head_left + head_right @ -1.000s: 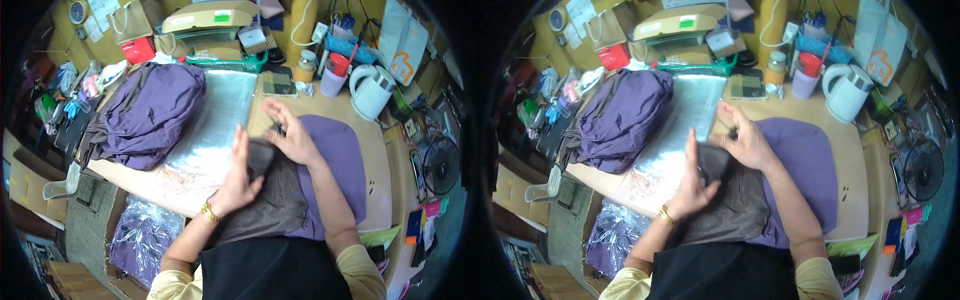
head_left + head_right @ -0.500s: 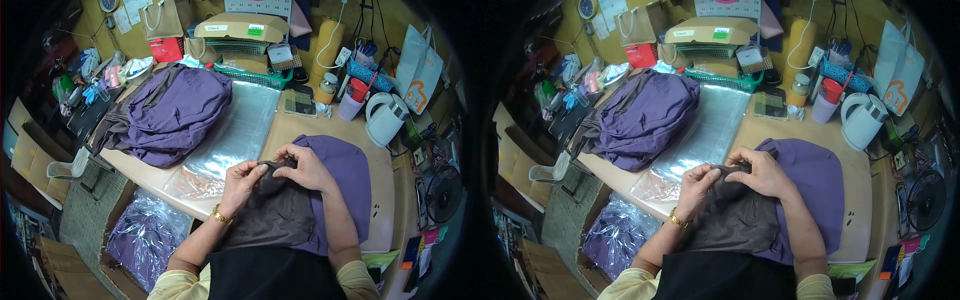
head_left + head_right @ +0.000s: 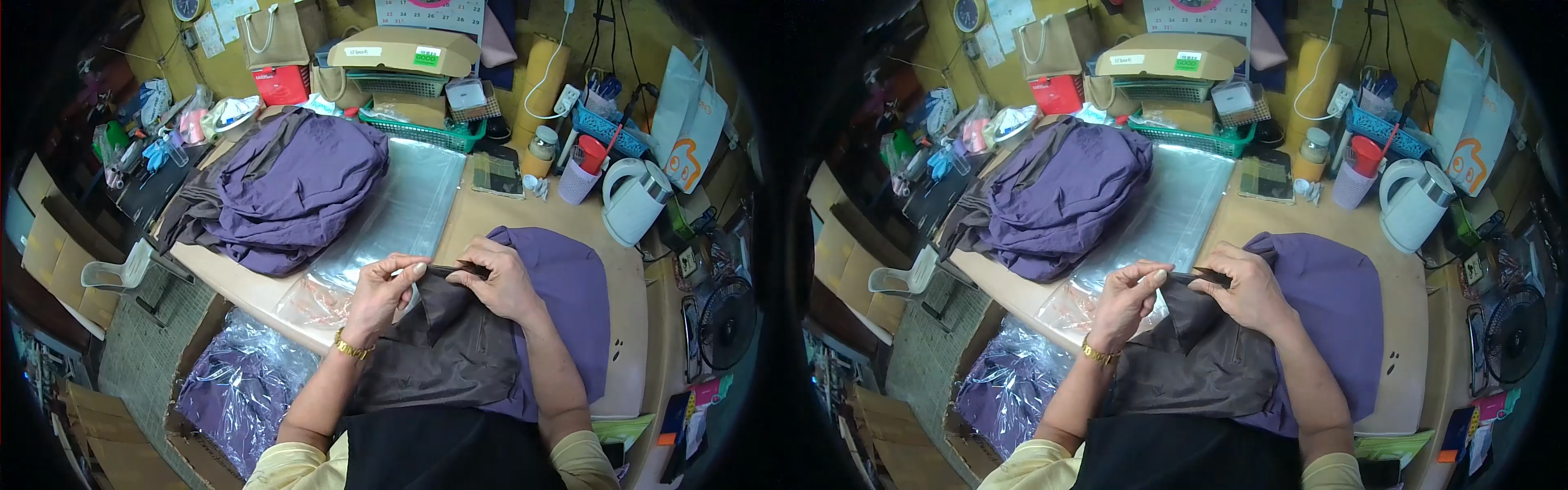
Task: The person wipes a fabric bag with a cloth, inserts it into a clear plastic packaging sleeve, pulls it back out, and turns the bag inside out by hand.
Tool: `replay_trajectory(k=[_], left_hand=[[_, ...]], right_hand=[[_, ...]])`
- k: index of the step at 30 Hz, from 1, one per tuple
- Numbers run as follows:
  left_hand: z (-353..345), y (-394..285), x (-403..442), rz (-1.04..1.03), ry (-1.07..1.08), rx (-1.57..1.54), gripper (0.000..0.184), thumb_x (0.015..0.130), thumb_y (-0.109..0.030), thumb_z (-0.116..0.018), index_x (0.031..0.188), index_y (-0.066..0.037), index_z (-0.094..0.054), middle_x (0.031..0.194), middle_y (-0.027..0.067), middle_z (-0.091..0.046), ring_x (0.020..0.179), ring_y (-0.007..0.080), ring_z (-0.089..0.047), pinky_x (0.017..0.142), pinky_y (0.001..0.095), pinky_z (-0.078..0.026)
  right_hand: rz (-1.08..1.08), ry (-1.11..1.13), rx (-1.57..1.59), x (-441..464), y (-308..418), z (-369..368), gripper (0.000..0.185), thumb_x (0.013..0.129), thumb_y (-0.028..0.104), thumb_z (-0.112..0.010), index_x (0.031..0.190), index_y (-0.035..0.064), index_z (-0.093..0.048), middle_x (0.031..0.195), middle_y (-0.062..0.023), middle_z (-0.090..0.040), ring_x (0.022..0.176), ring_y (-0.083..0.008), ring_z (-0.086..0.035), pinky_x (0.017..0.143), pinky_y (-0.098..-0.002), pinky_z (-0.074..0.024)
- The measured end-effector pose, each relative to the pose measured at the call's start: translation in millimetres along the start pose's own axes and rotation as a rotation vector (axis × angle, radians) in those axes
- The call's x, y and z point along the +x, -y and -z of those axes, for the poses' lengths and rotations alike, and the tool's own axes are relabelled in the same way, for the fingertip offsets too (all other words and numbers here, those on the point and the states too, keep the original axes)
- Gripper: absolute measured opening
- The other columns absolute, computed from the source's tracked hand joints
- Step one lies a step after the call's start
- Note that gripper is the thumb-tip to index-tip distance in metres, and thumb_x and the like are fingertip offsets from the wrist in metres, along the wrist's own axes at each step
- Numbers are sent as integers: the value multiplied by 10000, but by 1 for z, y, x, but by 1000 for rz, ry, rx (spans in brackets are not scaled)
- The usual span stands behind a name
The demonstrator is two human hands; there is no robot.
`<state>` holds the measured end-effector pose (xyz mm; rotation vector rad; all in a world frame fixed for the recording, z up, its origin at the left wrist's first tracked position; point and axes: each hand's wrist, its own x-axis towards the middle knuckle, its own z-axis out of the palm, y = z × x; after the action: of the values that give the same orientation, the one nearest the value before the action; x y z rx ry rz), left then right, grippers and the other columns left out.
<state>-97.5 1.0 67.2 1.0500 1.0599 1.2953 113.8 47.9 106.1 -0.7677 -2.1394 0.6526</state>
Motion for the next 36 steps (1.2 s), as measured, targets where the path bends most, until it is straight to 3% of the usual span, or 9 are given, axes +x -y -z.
replay_trajectory(k=[1,2,4,5,7,10,12,18,36], left_hand=[[5,7,2,42,38,-174,287,953,-132,-674,1187,31,-638,828,14,-662,576,36,-551,486,158,-412],[4,11,3,42,37,-172,287,953,-132,-674,1187,31,-638,828,14,-662,576,36,-551,486,158,-412],[-6,20,2,48,-87,-499,244,966,-131,-649,1127,51,-638,988,110,-695,802,135,-698,688,204,-595],[-4,20,1,50,-87,-499,244,966,-131,-649,1127,51,-638,988,110,-695,802,135,-698,688,204,-595],[1,17,-2,108,28,-667,238,979,-148,-622,1068,72,-626,1159,204,-654,1059,265,-686,939,316,-595],[-2,13,-6,87,58,-763,261,985,-170,-610,1058,80,-618,1221,246,-616,1114,301,-660,988,347,-574],[-5,9,-6,96,60,-783,286,1001,-186,-584,1082,87,-598,1229,236,-619,1122,291,-658,970,340,-581],[-17,14,-1,115,80,-830,317,1015,-223,-561,1104,80,-585,1236,213,-631,1102,258,-669,943,323,-591],[-36,16,4,18,50,-641,270,1024,-189,-562,805,-35,-592,1198,179,-649,914,106,-642,827,255,-586]], right_hand=[[1,0,2,0,0,0,212,796,112,-792,899,-20,-663,790,-106,-582,703,-256,-594,636,-354,-458],[6,-8,-1,0,-1,-1,216,790,117,-798,891,-20,-665,779,-104,-577,693,-255,-588,632,-349,-455],[6,-17,-3,-2,-3,-1,220,784,122,-804,882,-20,-667,767,-103,-572,682,-254,-583,629,-344,-453],[-20,-3,-1,-3,-5,0,242,791,136,-800,925,-11,-663,808,-104,-576,716,-264,-599,642,-354,-466],[-42,10,2,-2,-4,1,267,797,150,-797,969,-2,-660,848,-106,-581,750,-274,-614,656,-364,-480],[-24,-169,-232,-1,17,0,301,832,159,-766,1071,34,-633,985,-118,-568,855,-316,-636,698,-405,-509],[-100,-301,-287,-1,32,1,330,854,149,-731,1149,72,-604,1084,-135,-532,936,-360,-633,735,-445,-522],[-1,-147,-438,-11,58,4,342,820,93,-729,1144,64,-627,1081,-132,-526,852,-323,-628,705,-426,-510],[207,-271,-707,-10,48,-15,158,774,61,-684,929,39,-661,807,-60,-538,693,-187,-595,624,-331,-391]])
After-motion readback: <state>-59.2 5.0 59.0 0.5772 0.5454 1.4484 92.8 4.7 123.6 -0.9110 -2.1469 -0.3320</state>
